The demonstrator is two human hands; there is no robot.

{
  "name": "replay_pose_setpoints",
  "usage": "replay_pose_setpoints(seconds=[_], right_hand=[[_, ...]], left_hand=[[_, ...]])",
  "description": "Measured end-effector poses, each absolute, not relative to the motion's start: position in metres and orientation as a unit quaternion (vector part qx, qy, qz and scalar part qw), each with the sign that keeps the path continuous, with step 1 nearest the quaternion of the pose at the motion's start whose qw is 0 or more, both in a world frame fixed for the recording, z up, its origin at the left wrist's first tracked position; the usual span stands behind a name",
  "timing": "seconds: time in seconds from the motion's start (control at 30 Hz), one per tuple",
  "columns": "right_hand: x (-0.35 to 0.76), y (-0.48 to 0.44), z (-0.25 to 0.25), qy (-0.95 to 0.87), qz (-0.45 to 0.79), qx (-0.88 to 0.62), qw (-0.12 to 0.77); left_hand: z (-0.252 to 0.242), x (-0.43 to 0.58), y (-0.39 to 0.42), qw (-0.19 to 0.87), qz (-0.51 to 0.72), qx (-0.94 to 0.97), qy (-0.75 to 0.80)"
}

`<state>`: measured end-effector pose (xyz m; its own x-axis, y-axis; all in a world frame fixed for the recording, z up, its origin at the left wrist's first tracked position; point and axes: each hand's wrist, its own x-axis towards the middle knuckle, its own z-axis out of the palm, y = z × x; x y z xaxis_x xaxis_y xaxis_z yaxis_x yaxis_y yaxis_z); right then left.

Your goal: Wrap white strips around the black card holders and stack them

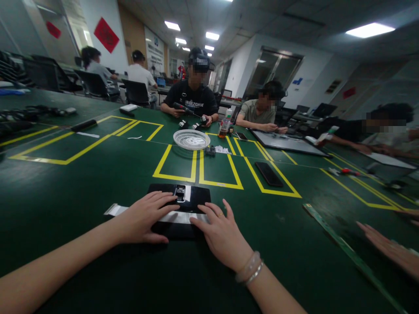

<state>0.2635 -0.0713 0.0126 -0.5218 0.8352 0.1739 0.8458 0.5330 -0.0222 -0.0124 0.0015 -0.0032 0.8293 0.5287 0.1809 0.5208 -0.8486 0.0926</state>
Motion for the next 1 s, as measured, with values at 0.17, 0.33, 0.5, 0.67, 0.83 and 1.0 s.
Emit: replay_pose_setpoints(seconds=[0.17,0.33,0.5,0.67,0.83,1.0], right_hand=[[0.265,-0.069,0.013,-0.874,-0.029,-0.474,0.101],[0.268,-0.068,0.016,-0.864,-0.026,-0.484,0.135],[0.268,-0.068,0.016,-0.864,-0.017,-0.472,0.175],[0.270,-0.066,0.016,-0.856,-0.018,-0.465,0.224],[0.271,-0.064,0.013,-0.850,-0.024,-0.466,0.244],[0.272,-0.064,0.011,-0.851,-0.016,-0.467,0.240]], left_hand=[[-0.008,-0.012,0.005,0.056,0.076,0.955,0.282],[-0.006,-0.008,0.006,0.074,0.075,0.953,0.284],[-0.006,-0.004,0.006,0.078,0.083,0.952,0.286],[-0.001,-0.013,0.011,0.059,0.100,0.949,0.293],[0.008,-0.049,0.036,-0.001,0.133,0.922,0.364],[0.013,-0.116,0.073,-0.046,0.166,0.818,0.549]])
